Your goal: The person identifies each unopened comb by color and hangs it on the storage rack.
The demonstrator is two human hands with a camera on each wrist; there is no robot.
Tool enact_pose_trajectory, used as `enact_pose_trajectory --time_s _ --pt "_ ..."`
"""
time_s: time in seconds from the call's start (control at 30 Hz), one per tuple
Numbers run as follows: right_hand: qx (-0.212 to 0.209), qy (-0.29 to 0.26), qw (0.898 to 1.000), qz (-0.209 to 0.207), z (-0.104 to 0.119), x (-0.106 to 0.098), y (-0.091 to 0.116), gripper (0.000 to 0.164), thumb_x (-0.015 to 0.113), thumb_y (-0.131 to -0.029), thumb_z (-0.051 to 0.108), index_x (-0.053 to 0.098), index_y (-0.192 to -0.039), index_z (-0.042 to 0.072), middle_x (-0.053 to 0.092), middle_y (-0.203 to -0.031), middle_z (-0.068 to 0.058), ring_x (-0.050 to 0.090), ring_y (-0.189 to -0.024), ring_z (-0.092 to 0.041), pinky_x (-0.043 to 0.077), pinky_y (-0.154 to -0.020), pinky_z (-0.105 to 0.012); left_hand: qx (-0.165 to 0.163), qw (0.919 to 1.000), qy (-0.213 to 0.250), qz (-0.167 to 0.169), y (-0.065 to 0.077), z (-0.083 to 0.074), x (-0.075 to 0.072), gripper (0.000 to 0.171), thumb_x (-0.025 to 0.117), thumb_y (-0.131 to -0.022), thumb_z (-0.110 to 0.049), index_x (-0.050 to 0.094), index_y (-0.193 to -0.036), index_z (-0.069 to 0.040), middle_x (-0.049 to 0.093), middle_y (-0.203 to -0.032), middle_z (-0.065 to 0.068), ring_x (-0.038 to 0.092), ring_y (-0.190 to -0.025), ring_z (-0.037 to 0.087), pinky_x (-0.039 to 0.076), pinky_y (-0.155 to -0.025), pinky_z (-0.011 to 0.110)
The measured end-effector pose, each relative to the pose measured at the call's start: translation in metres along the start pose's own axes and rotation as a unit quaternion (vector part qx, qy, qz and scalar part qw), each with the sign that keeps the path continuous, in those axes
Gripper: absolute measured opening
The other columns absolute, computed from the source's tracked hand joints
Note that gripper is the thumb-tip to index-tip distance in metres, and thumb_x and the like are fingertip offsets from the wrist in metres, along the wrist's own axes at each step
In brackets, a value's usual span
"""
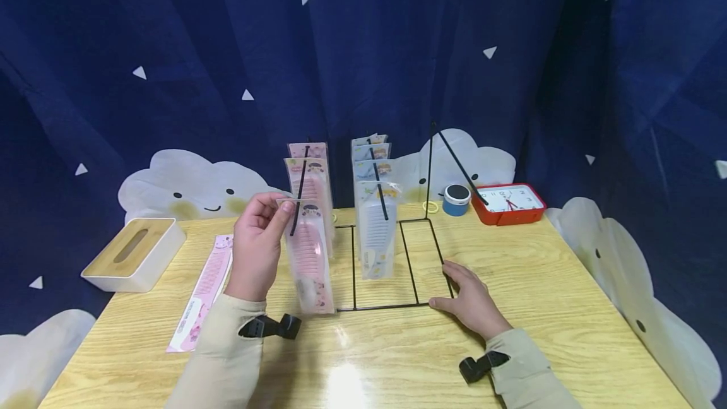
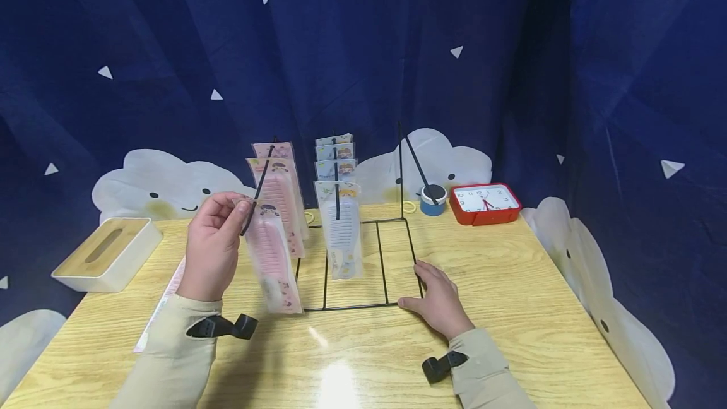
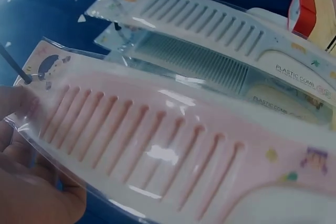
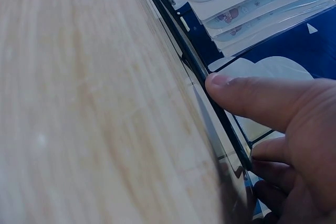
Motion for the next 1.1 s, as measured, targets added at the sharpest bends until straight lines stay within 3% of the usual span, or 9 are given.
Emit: enact_pose_trajectory --time_s 0.3,0.47,0.7,0.93,1.1 --pt "-0.003 -0.004 1.000 -0.003 0.000 0.001 -0.002 0.085 0.084 -0.082 0.031 0.044 -0.148 -0.005 0.038 -0.156 -0.022 0.029 -0.143 -0.046 0.028 -0.112 -0.062 -0.001 1.0000 0.002 -0.002 -0.021 0.010 0.002 0.006 0.065 -0.098 -0.009 0.063 -0.104 -0.010 0.062 -0.094 0.001 0.056 -0.088 0.012 0.048 -0.084 0.023" --pt "-0.008 0.002 1.000 -0.004 -0.001 0.001 -0.002 0.085 0.084 -0.082 0.031 0.044 -0.147 -0.005 0.038 -0.155 -0.023 0.030 -0.143 -0.047 0.028 -0.111 -0.063 0.000 1.0000 -0.010 -0.001 -0.031 0.012 0.004 0.006 0.064 -0.098 -0.008 0.062 -0.103 -0.011 0.061 -0.092 -0.001 0.055 -0.086 0.011 0.048 -0.082 0.023" --pt "-0.006 0.003 1.000 -0.005 -0.002 0.001 -0.002 0.085 0.084 -0.082 0.031 0.044 -0.147 -0.005 0.039 -0.155 -0.023 0.030 -0.142 -0.047 0.027 -0.111 -0.063 -0.011 0.9994 -0.033 0.007 -0.038 0.014 0.001 0.006 0.066 -0.098 -0.011 0.065 -0.104 -0.009 0.064 -0.094 -0.001 0.056 -0.087 0.011 0.048 -0.081 0.026" --pt "-0.004 0.003 1.000 -0.004 -0.002 0.001 -0.002 0.085 0.084 -0.082 0.031 0.044 -0.148 -0.005 0.038 -0.155 -0.022 0.030 -0.143 -0.046 0.026 -0.111 -0.064 -0.018 0.9972 -0.073 0.004 -0.038 0.021 -0.022 0.009 0.063 -0.100 -0.011 0.066 -0.107 -0.008 0.066 -0.101 -0.002 0.060 -0.096 0.014 0.048 -0.088 0.023" --pt "-0.003 0.003 1.000 -0.002 -0.001 0.000 -0.001 0.085 0.083 -0.082 0.032 0.044 -0.148 -0.004 0.038 -0.156 -0.022 0.029 -0.143 -0.046 0.025 -0.111 -0.064 -0.038 0.9946 -0.095 -0.013 -0.036 0.034 -0.046 0.012 0.060 -0.101 -0.011 0.066 -0.109 -0.005 0.067 -0.101 -0.004 0.059 -0.095 0.013 0.046 -0.083 0.021"
Point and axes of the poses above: each hand's wrist, its own y-axis away from the middle knuckle, its own x-axis out of the palm, z = x × y, the point moved 6 cm from there along -y, towards the middle knuckle
